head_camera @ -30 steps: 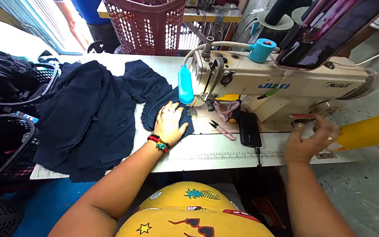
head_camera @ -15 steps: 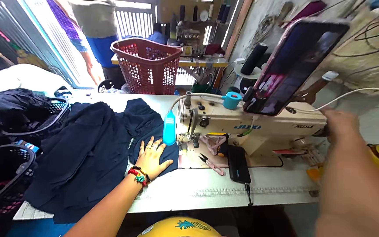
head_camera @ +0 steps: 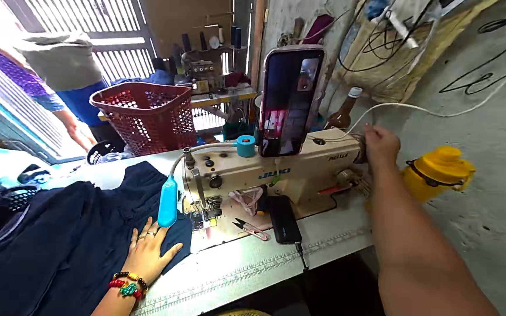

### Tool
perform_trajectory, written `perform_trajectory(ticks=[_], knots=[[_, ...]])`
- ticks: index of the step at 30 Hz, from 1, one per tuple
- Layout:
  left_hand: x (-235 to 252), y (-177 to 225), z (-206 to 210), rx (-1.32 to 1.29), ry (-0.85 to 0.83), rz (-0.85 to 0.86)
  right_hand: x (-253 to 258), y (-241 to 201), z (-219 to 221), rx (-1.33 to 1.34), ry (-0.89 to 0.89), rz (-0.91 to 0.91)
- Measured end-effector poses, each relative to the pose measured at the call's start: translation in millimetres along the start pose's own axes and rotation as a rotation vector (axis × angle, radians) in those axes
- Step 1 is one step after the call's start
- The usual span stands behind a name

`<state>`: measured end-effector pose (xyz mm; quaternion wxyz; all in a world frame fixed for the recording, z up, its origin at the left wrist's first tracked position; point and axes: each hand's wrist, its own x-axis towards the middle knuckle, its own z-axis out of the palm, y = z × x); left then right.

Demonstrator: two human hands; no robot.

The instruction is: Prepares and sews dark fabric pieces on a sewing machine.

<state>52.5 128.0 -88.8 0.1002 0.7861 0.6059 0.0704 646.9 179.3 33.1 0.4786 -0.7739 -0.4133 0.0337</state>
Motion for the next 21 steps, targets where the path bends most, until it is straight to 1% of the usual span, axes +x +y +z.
perform_trajectory(ticks=[2, 4, 7, 9, 12, 14, 16, 19, 21], knots=[[-2, -2, 0, 0.019, 0.013, 0.006, 16, -3, 5, -0.028, -0.074, 0.099], [-3, -1, -1, 0.018, 0.004, -0.008, 16, 5, 11, 0.030, -0.078, 0.139], [-4, -1, 0, 0.019, 0.009, -0.011, -9, 17, 17, 0.231, 0.026, 0.073], [-6, -2, -1, 0.028, 0.004, -0.019, -22, 35, 27, 0.422, 0.100, 0.023], [-11, -7, -4, 0.024, 0.013, -0.017, -26, 55, 41, 0.709, 0.094, -0.007], [-13, -10, -5, 0.027, 0.035, -0.006, -27, 57, 44, 0.776, 0.091, 0.010], [-16, -12, -2, 0.039, 0.053, 0.006, -26, 47, 40, 0.699, 0.096, 0.072], [-27, -6, -3, 0.059, 0.042, 0.018, -15, 22, 22, 0.356, 0.071, 0.133], [-39, 0, -3, 0.071, 0.044, 0.029, -6, 9, 13, 0.193, 0.001, 0.151]])
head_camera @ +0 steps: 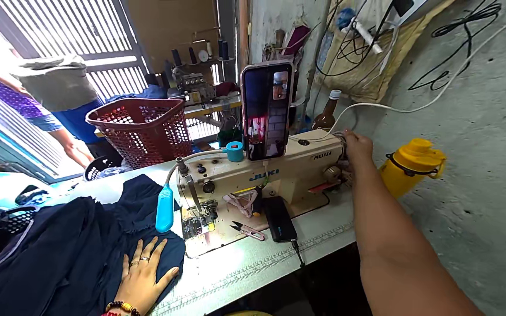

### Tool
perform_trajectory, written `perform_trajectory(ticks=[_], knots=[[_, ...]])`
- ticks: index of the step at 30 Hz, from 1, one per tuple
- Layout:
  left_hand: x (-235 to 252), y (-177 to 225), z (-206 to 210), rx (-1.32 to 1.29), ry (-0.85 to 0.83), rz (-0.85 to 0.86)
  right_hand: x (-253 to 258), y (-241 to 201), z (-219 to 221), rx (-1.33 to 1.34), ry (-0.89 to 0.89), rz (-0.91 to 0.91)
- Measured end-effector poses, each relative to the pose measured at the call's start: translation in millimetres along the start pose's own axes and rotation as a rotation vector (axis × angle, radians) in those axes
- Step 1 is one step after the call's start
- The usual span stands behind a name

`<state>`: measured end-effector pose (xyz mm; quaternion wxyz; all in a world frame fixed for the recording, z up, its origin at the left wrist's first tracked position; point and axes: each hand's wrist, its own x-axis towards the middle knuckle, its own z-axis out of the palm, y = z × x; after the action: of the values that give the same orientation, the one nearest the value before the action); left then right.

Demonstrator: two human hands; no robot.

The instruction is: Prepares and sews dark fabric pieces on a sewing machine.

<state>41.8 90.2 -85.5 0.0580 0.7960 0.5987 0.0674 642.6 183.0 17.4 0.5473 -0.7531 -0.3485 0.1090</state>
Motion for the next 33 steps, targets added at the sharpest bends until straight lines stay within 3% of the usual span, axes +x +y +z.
perform_trajectory(ticks=[8, 11, 13, 15, 17, 20, 23, 27, 33], knots=[[-43, 25, 6, 0.025, 0.020, -0.024, -25, 34, 7, 0.212, 0.047, -0.030], [-53, 35, 5, 0.021, -0.004, -0.020, -36, 33, 4, 0.124, 0.109, -0.021], [-56, 44, 8, 0.017, 0.016, 0.006, -65, 19, -1, 0.047, 0.229, -0.069], [-56, 56, 13, 0.024, 0.041, 0.021, -120, 4, 3, 0.004, 0.268, -0.240], [-54, 72, 13, 0.014, -0.001, 0.008, -186, 2, 24, -0.023, 0.069, -0.466], [-51, 92, 11, 0.003, -0.093, -0.040, -266, 4, 69, -0.175, -0.483, -0.662], [-52, 104, 8, -0.010, -0.089, -0.079, -300, -4, 97, -0.553, -0.763, -0.619], [-65, 102, 7, -0.036, -0.065, -0.039, -304, -16, 105, -0.760, -0.771, -0.559], [-79, 83, 18, -0.068, -0.034, 0.054, -300, -8, 107, -0.683, -0.641, -0.701]])
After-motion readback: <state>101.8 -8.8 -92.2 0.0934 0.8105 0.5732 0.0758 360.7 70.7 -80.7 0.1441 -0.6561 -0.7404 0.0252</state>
